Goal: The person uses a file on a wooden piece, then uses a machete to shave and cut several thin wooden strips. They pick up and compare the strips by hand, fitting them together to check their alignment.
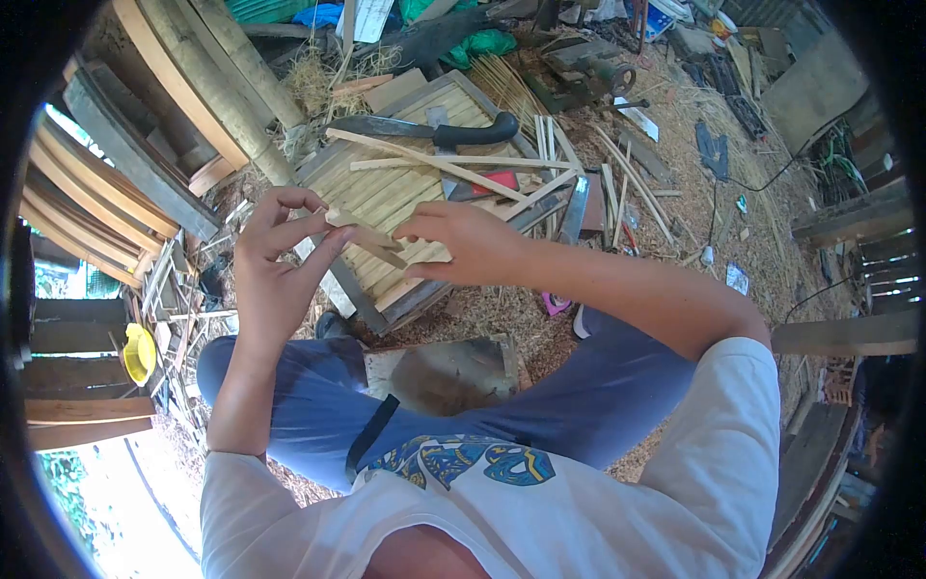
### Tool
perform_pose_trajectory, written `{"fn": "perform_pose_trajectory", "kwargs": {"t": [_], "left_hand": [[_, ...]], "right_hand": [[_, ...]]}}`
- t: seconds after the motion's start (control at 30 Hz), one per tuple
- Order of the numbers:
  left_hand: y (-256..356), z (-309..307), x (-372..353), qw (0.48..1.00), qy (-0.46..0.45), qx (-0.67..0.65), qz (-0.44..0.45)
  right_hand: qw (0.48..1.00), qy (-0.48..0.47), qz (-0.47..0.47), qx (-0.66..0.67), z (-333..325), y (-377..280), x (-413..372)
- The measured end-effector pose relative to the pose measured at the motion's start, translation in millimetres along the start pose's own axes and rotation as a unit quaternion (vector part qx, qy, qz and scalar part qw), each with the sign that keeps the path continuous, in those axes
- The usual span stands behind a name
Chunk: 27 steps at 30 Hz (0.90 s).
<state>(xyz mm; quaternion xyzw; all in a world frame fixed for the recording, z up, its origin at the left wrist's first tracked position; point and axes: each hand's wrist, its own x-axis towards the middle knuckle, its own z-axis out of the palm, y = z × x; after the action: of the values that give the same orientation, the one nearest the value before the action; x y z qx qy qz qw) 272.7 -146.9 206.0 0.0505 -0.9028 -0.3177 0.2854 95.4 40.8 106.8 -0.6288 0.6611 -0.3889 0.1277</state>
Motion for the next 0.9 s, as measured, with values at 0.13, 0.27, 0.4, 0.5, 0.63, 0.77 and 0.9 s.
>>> {"fn": "perform_pose_trajectory", "kwargs": {"t": [0.13, 0.27, 0.4, 0.5, 0.63, 0.77, 0.9], "left_hand": [[-3, 4, 0, 1.000, 0.009, -0.009, 0.013], [-4, 5, -3, 1.000, -0.005, -0.014, 0.002], [-10, 11, -7, 0.999, -0.018, -0.045, -0.005], [-3, 5, -10, 0.999, -0.026, -0.034, -0.023], [-5, -5, -22, 1.000, 0.023, -0.016, -0.014], [-19, -11, -32, 0.999, 0.035, 0.018, -0.003], [-23, -8, -35, 1.000, 0.016, 0.010, -0.014]], "right_hand": [[1.000, 0.014, 0.019, 0.016, 7, -10, 8], [0.999, 0.020, 0.038, 0.028, 14, -11, 11], [0.999, 0.005, 0.033, 0.021, 22, -6, 10], [0.999, 0.001, 0.032, 0.005, 19, 0, 11], [0.997, 0.014, 0.075, -0.003, 5, 6, 7], [0.994, 0.045, 0.097, -0.007, -9, 17, 2], [0.992, 0.069, 0.103, -0.031, -27, 30, -3]]}}
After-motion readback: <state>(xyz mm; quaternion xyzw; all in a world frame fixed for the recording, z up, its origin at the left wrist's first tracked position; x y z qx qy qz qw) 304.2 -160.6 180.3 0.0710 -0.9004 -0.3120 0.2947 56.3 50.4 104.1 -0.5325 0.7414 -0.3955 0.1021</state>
